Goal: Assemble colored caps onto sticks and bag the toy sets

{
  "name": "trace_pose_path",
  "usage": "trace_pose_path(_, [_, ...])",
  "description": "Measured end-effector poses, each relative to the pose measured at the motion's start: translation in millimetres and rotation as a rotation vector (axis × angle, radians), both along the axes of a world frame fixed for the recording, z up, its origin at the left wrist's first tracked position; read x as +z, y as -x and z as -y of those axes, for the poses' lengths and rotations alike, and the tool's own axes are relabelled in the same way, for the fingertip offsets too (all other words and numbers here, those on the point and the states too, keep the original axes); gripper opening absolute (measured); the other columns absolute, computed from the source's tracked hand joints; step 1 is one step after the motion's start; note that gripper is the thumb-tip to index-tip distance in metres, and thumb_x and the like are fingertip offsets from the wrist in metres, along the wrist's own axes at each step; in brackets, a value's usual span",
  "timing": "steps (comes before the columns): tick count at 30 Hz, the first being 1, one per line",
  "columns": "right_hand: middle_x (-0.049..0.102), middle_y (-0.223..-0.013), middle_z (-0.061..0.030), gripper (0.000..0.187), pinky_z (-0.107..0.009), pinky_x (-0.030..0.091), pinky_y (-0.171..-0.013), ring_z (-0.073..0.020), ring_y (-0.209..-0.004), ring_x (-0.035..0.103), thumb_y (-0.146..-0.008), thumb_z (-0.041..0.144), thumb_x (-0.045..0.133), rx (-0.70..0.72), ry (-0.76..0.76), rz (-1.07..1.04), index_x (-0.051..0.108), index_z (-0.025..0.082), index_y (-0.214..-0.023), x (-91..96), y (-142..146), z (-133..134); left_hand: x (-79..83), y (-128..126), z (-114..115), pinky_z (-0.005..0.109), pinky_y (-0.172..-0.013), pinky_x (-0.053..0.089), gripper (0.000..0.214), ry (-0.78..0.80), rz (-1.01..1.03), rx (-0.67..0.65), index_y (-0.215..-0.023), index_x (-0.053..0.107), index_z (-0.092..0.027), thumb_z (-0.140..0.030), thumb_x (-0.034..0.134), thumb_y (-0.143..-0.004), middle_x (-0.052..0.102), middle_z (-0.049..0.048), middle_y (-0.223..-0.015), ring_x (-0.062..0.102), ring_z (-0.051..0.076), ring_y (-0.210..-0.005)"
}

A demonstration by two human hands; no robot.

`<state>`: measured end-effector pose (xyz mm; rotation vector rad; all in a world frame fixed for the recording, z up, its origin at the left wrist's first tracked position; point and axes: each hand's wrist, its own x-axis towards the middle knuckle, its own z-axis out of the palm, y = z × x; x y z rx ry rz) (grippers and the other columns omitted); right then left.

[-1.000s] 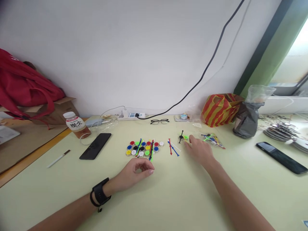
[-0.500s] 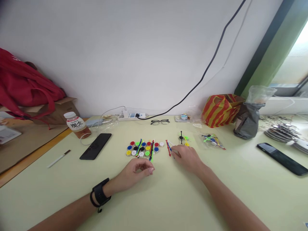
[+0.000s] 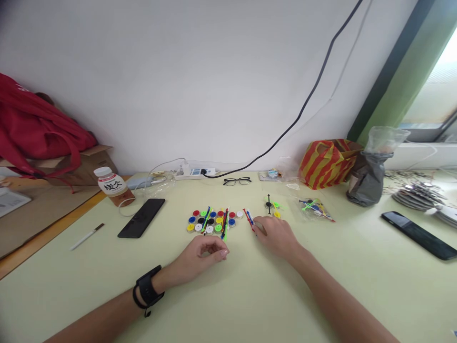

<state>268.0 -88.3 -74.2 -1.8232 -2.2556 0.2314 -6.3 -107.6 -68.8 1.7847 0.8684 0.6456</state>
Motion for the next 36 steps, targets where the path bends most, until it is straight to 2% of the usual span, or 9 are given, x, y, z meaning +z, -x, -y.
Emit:
trace_pose_path(6, [0.078, -0.098, -0.005, 0.033, -0.028, 0.038, -0.068, -0.0231, -0.09, 0.07, -0.1, 0.026, 0.045, 0.058, -0.017, -0.028, 0.068, 0.03, -0.124, -3.9, 1.0, 0.2, 0.8, -0.8, 0.5, 0.029, -0.077, 0.049, 0.028, 0.009, 0.008, 0.004, -0.089, 0.074, -0.016, -0.043, 0.068, -0.094, 0.072, 0.0059, -0.087, 0.063, 0.017, -0.08])
trace_pose_path(13, [0.077, -0.09, -0.0009, 0.026, -0.026, 0.036, -0.065, -0.0196, -0.079, 0.067, -0.095, 0.017, 0.046, 0.052, -0.032, -0.066, 0.069, 0.027, -0.097, -5.4, -0.2, -1.9, 0.2, -0.7, 0.1, 0.029, -0.077, 0.049, 0.027, 0.009, 0.006, 0.004, -0.09, 0.073, -0.016, -0.042, 0.068, -0.095, 0.072, 0.0059, -0.088, 0.062, 0.017, -0.081])
trace_pose_path(17, [0.074, -0.086, -0.0011, 0.02, -0.028, 0.037, -0.065, -0.0182, -0.072, 0.063, -0.093, 0.018, 0.047, 0.044, -0.085, -0.118, 0.066, 0.025, -0.096, -4.4, -3.6, -1.0, -1.6, 0.5, -0.1, 0.029, -0.078, 0.049, 0.028, 0.01, 0.004, 0.004, -0.091, 0.074, -0.016, -0.043, 0.067, -0.095, 0.073, 0.0063, -0.089, 0.063, 0.017, -0.082])
trace_pose_path(24, [0.066, -0.098, -0.0086, 0.015, -0.038, 0.046, -0.091, -0.0245, -0.096, 0.062, -0.101, 0.025, 0.041, 0.202, -0.294, -0.378, 0.054, 0.023, -0.093, 1.7, -0.2, 1.8, -1.8, 0.0, -0.2, 0.028, -0.076, 0.048, 0.029, 0.005, 0.005, -0.001, -0.09, 0.074, -0.016, -0.044, 0.067, -0.095, 0.072, 0.0055, -0.087, 0.061, 0.016, -0.079])
trace_pose_path(27, [0.065, -0.095, -0.0073, 0.017, -0.038, 0.048, -0.085, -0.0235, -0.089, 0.061, -0.105, 0.031, 0.035, 0.189, -0.22, -0.423, 0.049, 0.024, -0.096, 0.7, 4.8, 4.2, -2.1, -0.4, 0.7, 0.028, -0.075, 0.049, 0.028, -0.02, -0.008, 0.004, -0.09, 0.073, -0.016, -0.043, 0.066, -0.096, 0.072, 0.0055, -0.087, 0.061, 0.016, -0.079])
trace_pose_path(29, [0.062, -0.087, -0.0045, 0.021, -0.036, 0.047, -0.075, -0.0217, -0.077, 0.057, -0.106, 0.035, 0.032, 0.157, -0.164, -0.419, 0.047, 0.025, -0.095, -1.5, 7.1, 5.2, -1.1, 0.3, 1.6, 0.028, -0.071, 0.049, 0.028, -0.079, -0.051, 0.004, -0.091, 0.073, -0.017, -0.042, 0.063, -0.097, 0.071, 0.0054, -0.085, 0.06, 0.016, -0.075])
trace_pose_path(31, [0.059, -0.082, -0.0026, 0.024, -0.034, 0.045, -0.069, -0.0204, -0.071, 0.054, -0.107, 0.037, 0.03, 0.135, -0.143, -0.416, 0.045, 0.025, -0.093, -3.7, 8.2, 5.4, 1.1, 2.0, 2.1, 0.029, -0.072, 0.05, 0.025, -0.222, -0.117, 0.0, -0.092, 0.072, -0.019, -0.038, 0.06, -0.099, 0.071, 0.0061, -0.087, 0.061, 0.017, -0.077])
trace_pose_path(34, [0.058, -0.081, -0.0011, 0.023, -0.032, 0.045, -0.067, -0.0194, -0.071, 0.053, -0.107, 0.037, 0.029, 0.137, -0.115, -0.435, 0.045, 0.025, -0.095, -5.1, 9.1, 5.3, 5.1, 6.1, 1.0, 0.037, -0.089, 0.05, 0.019, -0.51, -0.211, -0.03, -0.099, 0.073, -0.021, -0.03, 0.056, -0.1, 0.073, 0.0086, -0.1, 0.062, 0.023, -0.096])
trace_pose_path(36, [0.059, -0.083, -0.0011, 0.022, -0.031, 0.045, -0.068, -0.0192, -0.072, 0.054, -0.107, 0.035, 0.029, 0.156, -0.098, -0.449, 0.046, 0.025, -0.098, -4.9, 10.0, 5.6, 7.0, 8.7, -0.8, 0.041, -0.097, 0.047, 0.019, -0.634, -0.269, -0.061, -0.106, 0.072, -0.022, -0.025, 0.054, -0.101, 0.073, 0.009, -0.109, 0.061, 0.026, -0.105])
